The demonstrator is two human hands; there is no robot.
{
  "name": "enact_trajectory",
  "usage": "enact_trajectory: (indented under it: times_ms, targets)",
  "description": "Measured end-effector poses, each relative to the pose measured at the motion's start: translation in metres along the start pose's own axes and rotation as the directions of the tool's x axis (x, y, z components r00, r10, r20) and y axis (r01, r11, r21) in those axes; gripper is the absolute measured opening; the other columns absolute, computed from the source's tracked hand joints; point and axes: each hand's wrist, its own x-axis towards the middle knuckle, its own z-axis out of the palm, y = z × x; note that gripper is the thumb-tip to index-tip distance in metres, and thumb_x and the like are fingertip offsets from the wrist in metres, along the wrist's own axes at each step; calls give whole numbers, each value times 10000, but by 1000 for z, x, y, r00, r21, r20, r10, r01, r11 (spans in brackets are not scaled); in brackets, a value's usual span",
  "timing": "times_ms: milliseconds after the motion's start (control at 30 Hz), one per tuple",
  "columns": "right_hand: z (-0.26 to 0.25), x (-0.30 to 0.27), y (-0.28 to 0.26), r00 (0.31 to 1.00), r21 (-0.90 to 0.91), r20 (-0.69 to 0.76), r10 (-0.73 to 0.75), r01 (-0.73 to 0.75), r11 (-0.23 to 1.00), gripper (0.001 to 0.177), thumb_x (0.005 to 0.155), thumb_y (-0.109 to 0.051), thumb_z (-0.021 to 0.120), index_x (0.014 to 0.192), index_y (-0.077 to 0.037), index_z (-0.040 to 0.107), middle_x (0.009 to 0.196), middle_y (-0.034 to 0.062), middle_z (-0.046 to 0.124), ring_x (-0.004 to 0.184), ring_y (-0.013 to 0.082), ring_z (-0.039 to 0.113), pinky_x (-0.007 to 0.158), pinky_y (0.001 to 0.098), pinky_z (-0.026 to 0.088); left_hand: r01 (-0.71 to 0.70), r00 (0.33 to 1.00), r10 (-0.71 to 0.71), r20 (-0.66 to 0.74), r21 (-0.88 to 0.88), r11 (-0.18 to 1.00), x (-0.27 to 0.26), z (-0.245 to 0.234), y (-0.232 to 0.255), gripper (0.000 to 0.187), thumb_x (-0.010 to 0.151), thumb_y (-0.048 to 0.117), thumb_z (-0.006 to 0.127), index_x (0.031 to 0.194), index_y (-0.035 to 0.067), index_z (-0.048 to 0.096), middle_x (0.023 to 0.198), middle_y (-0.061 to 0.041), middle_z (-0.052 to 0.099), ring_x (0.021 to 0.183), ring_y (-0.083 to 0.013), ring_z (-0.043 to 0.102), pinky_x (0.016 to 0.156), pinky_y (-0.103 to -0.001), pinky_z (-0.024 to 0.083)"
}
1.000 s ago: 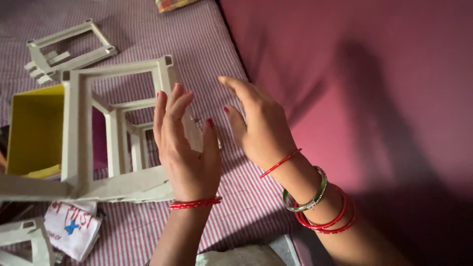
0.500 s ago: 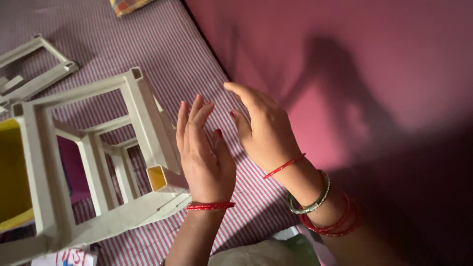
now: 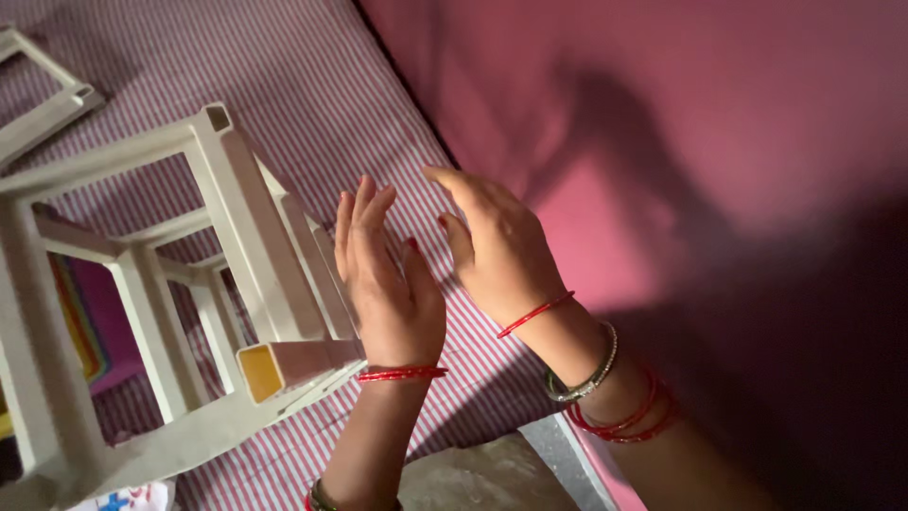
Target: The person assembles a white plastic frame by hand, inserting and snapping together multiple rectangular components. The person repeatedly picks up frame pieces, aligns them, and presses them into place to form a larger structure.
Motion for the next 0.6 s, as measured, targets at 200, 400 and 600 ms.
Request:
enact_trajectory:
  times_ms: [200,400,600]
  targets:
    - [32,10,43,995,-14,96,-1,2,1000,443,910,-16,652,1348,-33,591,1289,166,678,1185,359,641,1010,439,520,102,995,-104,7,143,984,-8,38,-40,494,940,20,556,1433,29,516,1571,-254,468,1532,-475,329,1272,-558,264]
    - [85,5,90,987,-50,159,37,-30,998,432,896,-95,690,1317,-39,617,1320,145,675,1232,338,615,1058,429,490,196,979,-203,4,241,950,-36,75,-91,518,934,114,591,1440,42,507,1575,-261,438,1519,-496,314,1247,-579,269]
    - [129,-2,136,976,-66,220,-5,20,998,456,883,-142,735,1319,-64,627,1366,185,630,1265,373,579,1082,465,460,293,952,-307,-1,303,907,-66,108,-133,598,907,121,616,1488,72,483,1607,-278,360,1514,-522,256,1228,-602,254]
